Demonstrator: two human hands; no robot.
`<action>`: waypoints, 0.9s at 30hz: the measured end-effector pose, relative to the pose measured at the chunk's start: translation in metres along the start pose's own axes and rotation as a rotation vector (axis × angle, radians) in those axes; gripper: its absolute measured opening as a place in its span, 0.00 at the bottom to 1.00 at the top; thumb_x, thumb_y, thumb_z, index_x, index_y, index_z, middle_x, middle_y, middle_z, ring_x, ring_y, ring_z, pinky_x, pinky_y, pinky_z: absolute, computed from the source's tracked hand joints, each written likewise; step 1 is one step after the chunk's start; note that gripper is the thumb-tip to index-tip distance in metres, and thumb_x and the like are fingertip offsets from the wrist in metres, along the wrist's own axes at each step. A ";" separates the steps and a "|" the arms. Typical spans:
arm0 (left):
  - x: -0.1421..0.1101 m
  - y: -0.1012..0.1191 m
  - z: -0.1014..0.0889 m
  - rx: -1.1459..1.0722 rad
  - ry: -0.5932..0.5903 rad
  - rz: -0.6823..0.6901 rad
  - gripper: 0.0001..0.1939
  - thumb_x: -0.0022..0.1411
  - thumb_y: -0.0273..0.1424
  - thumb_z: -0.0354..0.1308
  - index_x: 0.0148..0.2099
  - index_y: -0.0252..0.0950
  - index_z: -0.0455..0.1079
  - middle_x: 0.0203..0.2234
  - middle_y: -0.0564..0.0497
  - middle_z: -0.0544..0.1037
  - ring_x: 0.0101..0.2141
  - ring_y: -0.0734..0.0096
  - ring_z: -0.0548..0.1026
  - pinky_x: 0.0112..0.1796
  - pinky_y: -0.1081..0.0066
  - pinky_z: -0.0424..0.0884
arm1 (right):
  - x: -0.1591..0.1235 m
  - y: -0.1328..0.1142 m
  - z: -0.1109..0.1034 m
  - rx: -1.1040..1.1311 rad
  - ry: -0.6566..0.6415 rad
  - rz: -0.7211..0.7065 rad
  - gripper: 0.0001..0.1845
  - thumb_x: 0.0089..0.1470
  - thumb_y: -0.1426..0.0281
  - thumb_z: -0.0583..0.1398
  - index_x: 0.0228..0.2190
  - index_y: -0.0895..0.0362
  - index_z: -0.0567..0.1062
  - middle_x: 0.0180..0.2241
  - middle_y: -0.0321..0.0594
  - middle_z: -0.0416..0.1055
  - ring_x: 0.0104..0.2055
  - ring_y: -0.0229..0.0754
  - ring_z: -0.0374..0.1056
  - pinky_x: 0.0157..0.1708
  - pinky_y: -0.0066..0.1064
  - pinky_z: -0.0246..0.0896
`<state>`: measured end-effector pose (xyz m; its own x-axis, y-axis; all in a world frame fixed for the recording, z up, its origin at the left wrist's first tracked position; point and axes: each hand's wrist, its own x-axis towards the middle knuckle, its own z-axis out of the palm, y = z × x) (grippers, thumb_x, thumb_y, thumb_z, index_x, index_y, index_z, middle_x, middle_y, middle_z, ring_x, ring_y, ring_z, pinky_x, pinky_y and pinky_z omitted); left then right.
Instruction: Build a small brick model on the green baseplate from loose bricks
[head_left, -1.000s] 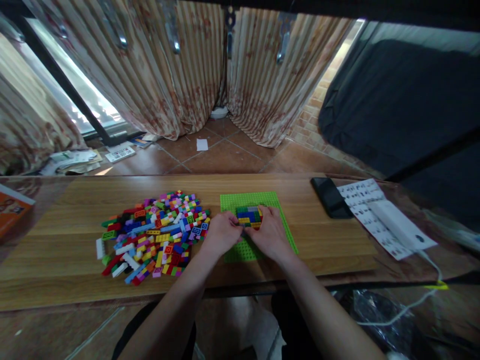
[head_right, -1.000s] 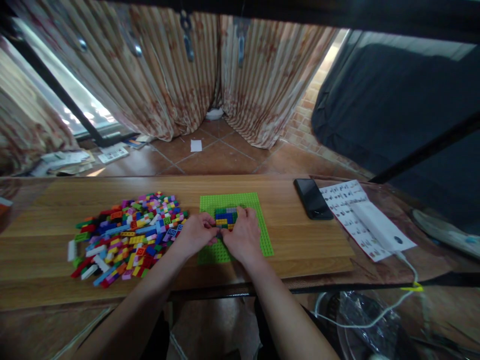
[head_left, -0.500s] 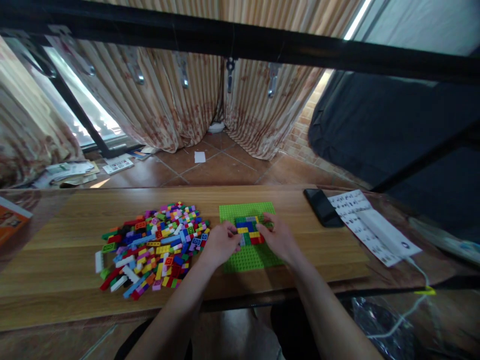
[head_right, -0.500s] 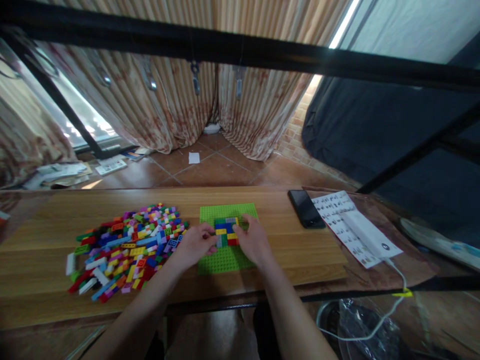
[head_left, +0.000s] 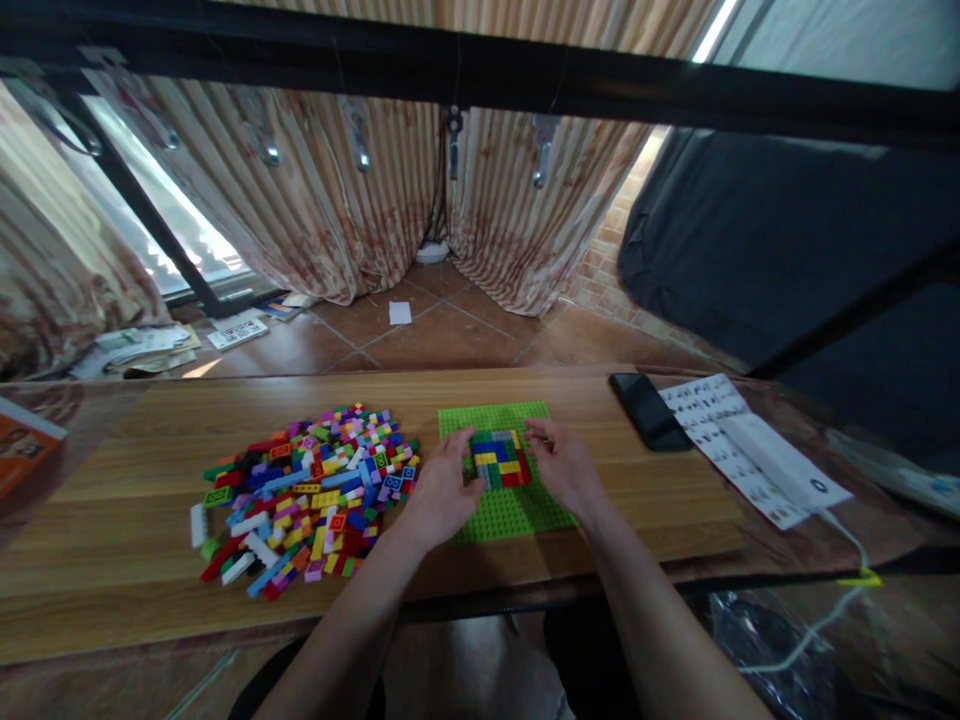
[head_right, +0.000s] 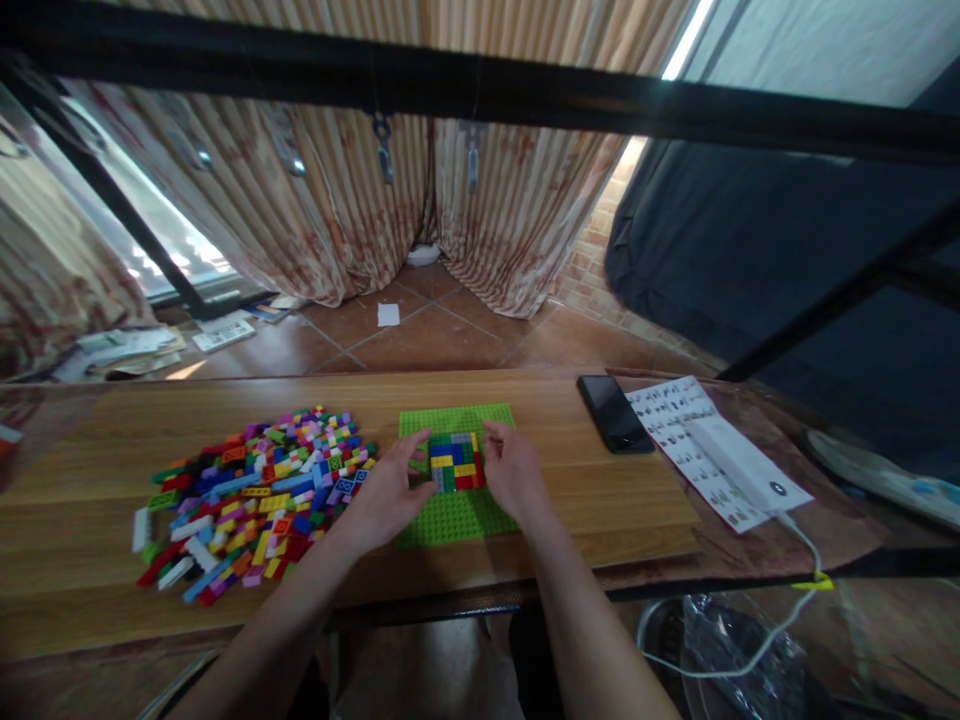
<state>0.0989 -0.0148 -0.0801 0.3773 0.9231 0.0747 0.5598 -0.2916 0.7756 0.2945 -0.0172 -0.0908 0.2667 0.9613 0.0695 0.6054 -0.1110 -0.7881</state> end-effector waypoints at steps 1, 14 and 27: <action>0.000 0.000 0.000 0.006 -0.021 0.012 0.35 0.52 0.22 0.57 0.63 0.35 0.57 0.55 0.41 0.69 0.51 0.60 0.72 0.50 0.60 0.71 | -0.001 -0.001 0.002 -0.004 -0.018 -0.016 0.19 0.54 0.76 0.54 0.46 0.59 0.75 0.41 0.46 0.78 0.39 0.43 0.75 0.45 0.38 0.69; 0.000 0.002 -0.009 -0.028 -0.151 0.007 0.43 0.50 0.23 0.59 0.68 0.35 0.49 0.60 0.40 0.65 0.50 0.59 0.71 0.50 0.59 0.70 | -0.017 -0.019 0.000 -0.161 -0.054 -0.016 0.18 0.56 0.75 0.53 0.48 0.60 0.74 0.42 0.48 0.78 0.43 0.46 0.74 0.47 0.37 0.67; 0.002 -0.006 -0.027 -0.152 -0.083 -0.131 0.27 0.56 0.27 0.56 0.59 0.32 0.63 0.48 0.42 0.74 0.38 0.67 0.77 0.38 0.67 0.74 | -0.004 -0.013 -0.021 -0.140 0.047 0.110 0.19 0.55 0.75 0.52 0.46 0.60 0.75 0.37 0.45 0.80 0.34 0.42 0.75 0.40 0.34 0.67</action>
<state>0.0766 -0.0049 -0.0676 0.3716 0.9249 -0.0800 0.4926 -0.1234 0.8615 0.3015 -0.0245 -0.0680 0.3698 0.9289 0.0188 0.6680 -0.2517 -0.7003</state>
